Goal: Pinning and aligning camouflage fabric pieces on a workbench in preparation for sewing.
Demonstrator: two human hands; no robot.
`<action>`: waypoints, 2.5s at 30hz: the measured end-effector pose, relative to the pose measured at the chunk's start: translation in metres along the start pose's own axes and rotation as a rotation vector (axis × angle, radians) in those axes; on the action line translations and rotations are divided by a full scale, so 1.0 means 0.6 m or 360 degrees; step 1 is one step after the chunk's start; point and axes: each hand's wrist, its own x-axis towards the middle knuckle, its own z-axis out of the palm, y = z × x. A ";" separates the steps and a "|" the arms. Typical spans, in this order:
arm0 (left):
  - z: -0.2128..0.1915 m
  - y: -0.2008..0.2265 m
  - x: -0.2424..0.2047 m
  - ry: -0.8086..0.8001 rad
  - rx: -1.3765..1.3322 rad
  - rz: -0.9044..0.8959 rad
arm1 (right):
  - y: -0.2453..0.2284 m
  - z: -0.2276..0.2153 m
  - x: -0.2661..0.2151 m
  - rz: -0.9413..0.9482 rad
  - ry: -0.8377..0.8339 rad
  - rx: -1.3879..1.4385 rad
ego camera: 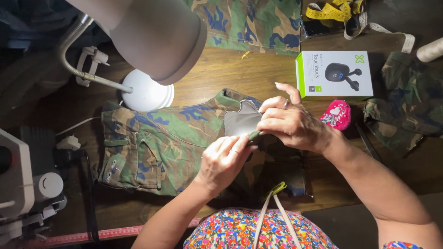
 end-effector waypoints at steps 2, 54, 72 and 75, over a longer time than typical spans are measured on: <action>0.001 0.004 0.004 -0.0053 -0.0156 -0.0101 | 0.000 -0.003 -0.012 0.0036 -0.0014 -0.0014; 0.068 -0.042 -0.014 -0.0570 -0.1332 -0.1478 | 0.093 -0.066 -0.349 0.1517 -0.0016 -0.0449; 0.053 -0.039 -0.016 -0.0556 -0.1312 -0.1340 | 0.070 -0.065 -0.299 0.1902 0.0136 -0.0215; 0.055 -0.040 -0.017 -0.0547 -0.1269 -0.1283 | 0.059 -0.061 -0.309 0.1612 0.0280 -0.0303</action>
